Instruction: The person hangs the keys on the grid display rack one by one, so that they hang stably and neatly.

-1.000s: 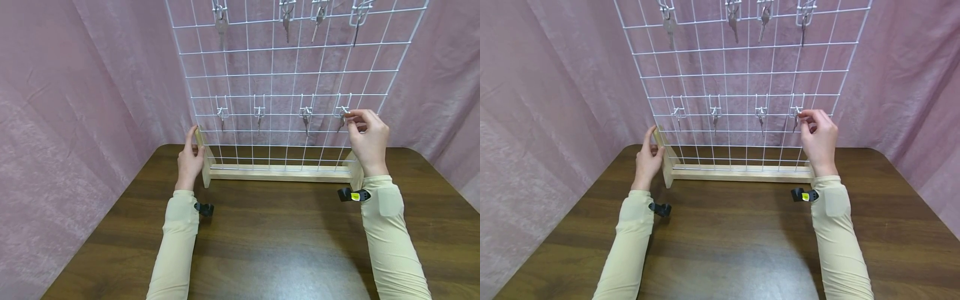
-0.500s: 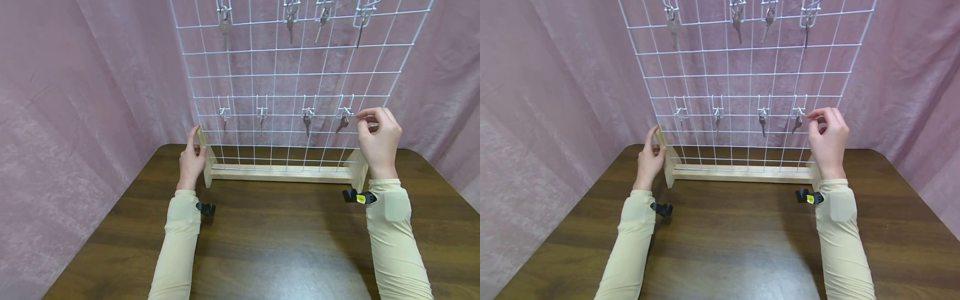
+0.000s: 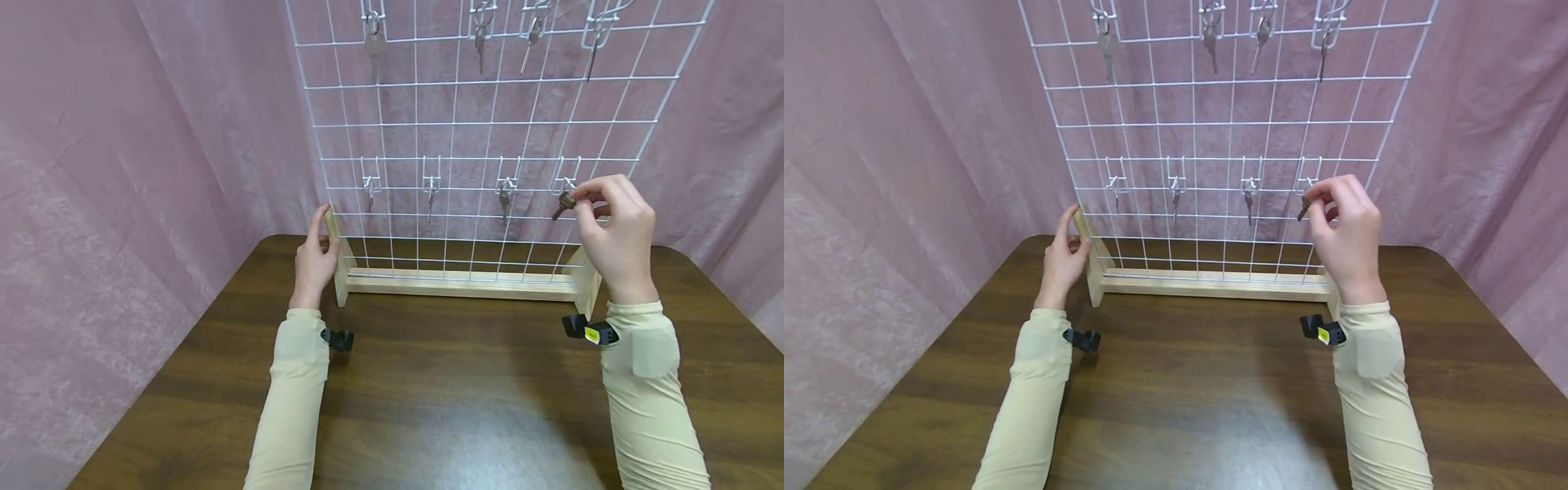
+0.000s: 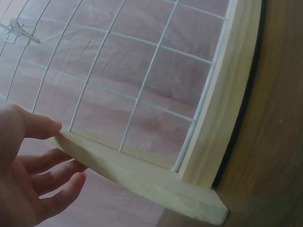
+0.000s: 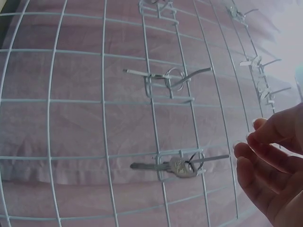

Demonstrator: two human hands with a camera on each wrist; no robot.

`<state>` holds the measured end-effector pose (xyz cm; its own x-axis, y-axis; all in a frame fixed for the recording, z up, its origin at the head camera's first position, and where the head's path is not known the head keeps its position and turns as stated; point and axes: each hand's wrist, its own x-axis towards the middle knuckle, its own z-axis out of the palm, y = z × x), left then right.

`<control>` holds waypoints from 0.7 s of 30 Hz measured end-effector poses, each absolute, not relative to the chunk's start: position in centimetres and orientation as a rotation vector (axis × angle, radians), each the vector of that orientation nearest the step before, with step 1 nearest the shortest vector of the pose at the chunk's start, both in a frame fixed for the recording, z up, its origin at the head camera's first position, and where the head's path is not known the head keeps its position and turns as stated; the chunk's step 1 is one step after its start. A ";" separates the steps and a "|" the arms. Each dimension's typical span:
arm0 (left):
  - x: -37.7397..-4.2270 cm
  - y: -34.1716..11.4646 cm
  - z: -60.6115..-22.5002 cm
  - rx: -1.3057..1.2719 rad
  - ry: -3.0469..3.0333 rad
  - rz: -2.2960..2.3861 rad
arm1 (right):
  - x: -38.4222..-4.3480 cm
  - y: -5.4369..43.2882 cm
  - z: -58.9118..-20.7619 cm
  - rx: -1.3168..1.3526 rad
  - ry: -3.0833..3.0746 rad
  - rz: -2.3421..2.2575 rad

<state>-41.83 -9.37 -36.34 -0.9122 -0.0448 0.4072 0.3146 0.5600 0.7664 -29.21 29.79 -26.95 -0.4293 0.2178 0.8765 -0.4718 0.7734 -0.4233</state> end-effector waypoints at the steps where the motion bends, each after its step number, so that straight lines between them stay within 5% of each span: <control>1: -41.8 -9.4 -36.3 -0.224 -2.418 -1.303 | -29.2 29.7 -26.9 0.210 -1.871 0.775; 21: -39.9 -8.5 -32.6 -0.300 -1.981 -1.296 | -29.1 26.9 -28.5 0.579 -2.278 0.512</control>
<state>-39.87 -8.55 -32.61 -0.7006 -0.1922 0.6872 0.5527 0.4628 0.6930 -29.14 26.88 -28.46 -0.6400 -0.2537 0.7252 -0.5396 0.8204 -0.1891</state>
